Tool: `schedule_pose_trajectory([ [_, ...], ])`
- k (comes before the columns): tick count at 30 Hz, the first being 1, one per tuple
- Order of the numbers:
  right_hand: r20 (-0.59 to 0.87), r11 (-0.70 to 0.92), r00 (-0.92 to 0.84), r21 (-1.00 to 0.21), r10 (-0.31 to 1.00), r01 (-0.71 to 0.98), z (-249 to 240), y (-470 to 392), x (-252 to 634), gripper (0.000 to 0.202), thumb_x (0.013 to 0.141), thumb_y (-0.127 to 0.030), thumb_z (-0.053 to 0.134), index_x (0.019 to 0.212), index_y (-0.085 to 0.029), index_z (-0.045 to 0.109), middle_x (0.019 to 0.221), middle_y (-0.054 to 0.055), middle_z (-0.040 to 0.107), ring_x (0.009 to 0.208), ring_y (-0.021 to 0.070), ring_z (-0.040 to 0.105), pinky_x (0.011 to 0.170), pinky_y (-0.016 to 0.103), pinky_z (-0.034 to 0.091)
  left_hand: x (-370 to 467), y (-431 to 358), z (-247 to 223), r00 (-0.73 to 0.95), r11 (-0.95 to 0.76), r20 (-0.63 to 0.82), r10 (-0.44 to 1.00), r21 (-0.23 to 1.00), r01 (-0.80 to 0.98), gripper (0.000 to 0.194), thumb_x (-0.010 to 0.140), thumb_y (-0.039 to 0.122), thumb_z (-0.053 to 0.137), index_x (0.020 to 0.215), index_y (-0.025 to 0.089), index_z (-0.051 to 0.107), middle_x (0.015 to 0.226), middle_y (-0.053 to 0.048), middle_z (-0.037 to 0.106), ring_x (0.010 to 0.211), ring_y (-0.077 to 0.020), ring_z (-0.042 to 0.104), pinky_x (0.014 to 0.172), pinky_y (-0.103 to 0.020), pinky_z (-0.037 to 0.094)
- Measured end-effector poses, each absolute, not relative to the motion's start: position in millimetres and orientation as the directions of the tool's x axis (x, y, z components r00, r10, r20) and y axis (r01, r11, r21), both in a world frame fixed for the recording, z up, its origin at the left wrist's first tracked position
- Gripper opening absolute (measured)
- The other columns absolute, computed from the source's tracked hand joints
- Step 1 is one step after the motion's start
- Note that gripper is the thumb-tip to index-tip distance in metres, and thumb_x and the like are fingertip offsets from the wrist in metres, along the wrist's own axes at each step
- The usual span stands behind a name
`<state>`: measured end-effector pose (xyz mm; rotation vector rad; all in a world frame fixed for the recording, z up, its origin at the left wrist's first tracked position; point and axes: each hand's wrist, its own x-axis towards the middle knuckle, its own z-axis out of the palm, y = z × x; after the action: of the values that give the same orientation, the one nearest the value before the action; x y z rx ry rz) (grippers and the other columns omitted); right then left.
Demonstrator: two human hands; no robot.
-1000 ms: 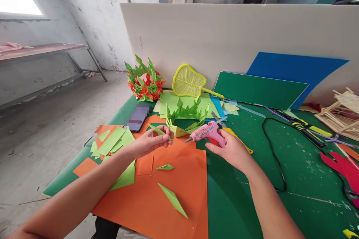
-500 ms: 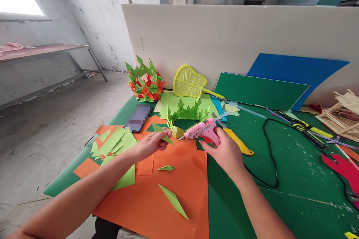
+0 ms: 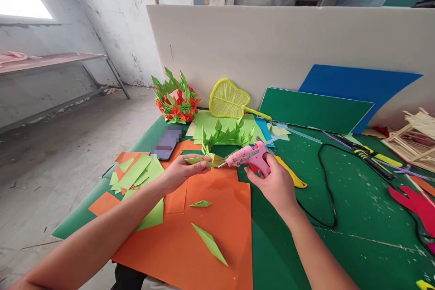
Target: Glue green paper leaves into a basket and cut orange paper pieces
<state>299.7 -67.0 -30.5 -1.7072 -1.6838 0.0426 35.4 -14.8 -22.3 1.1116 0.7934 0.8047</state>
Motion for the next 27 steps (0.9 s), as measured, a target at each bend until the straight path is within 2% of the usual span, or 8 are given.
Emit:
schedule_pose_trajectory([
  [7, 0.482, 0.131, 0.163, -0.52, 0.861, 0.844, -32, -67, 299, 0.036, 0.074, -0.054, 0.065, 0.083, -0.021, 0.054, 0.062, -0.002, 0.056, 0.049, 0.0117, 0.044, 0.044, 0.023, 0.035, 36, -13, -25, 0.45, 0.251, -0.135, 0.882, 0.945, -0.208, 0.031, 0.067, 0.037, 0.081, 0.078, 0.012, 0.067, 0.082, -0.005, 0.07, 0.082, -0.0161, 0.067, 0.092, -0.034, 0.048],
  [16, 0.524, 0.149, 0.147, -0.481, 0.839, 0.864, -37, -67, 296, 0.035, 0.075, -0.054, 0.063, 0.08, -0.022, 0.051, 0.063, -0.002, 0.055, 0.05, 0.0114, 0.041, 0.044, 0.023, 0.033, 38, -15, -25, 0.429, 0.311, -0.232, 0.873, 0.942, -0.124, 0.038, 0.065, 0.043, 0.081, 0.086, 0.012, 0.072, 0.082, -0.004, 0.068, 0.072, -0.0112, 0.063, 0.084, -0.03, 0.051],
  [23, 0.561, 0.193, 0.067, -0.391, 0.825, 0.9, -43, -66, 292, 0.033, 0.08, -0.053, 0.06, 0.083, -0.02, 0.055, 0.061, -0.002, 0.053, 0.049, 0.0114, 0.041, 0.045, 0.024, 0.03, 38, -14, -29, 0.417, 0.233, -0.17, 0.893, 0.967, -0.105, 0.036, 0.064, 0.041, 0.082, 0.08, 0.014, 0.064, 0.075, -0.001, 0.065, 0.067, -0.0103, 0.063, 0.079, -0.029, 0.052],
  [27, 0.579, 0.221, 0.018, -0.339, 0.815, 0.914, -43, -66, 291, 0.031, 0.083, -0.05, 0.057, 0.088, -0.019, 0.057, 0.061, -0.001, 0.053, 0.051, 0.0137, 0.045, 0.047, 0.025, 0.032, 38, -15, -27, 0.415, 0.25, -0.193, 0.889, 0.964, -0.086, 0.037, 0.065, 0.042, 0.081, 0.08, 0.013, 0.063, 0.077, -0.002, 0.065, 0.068, -0.0115, 0.064, 0.079, -0.029, 0.051],
])
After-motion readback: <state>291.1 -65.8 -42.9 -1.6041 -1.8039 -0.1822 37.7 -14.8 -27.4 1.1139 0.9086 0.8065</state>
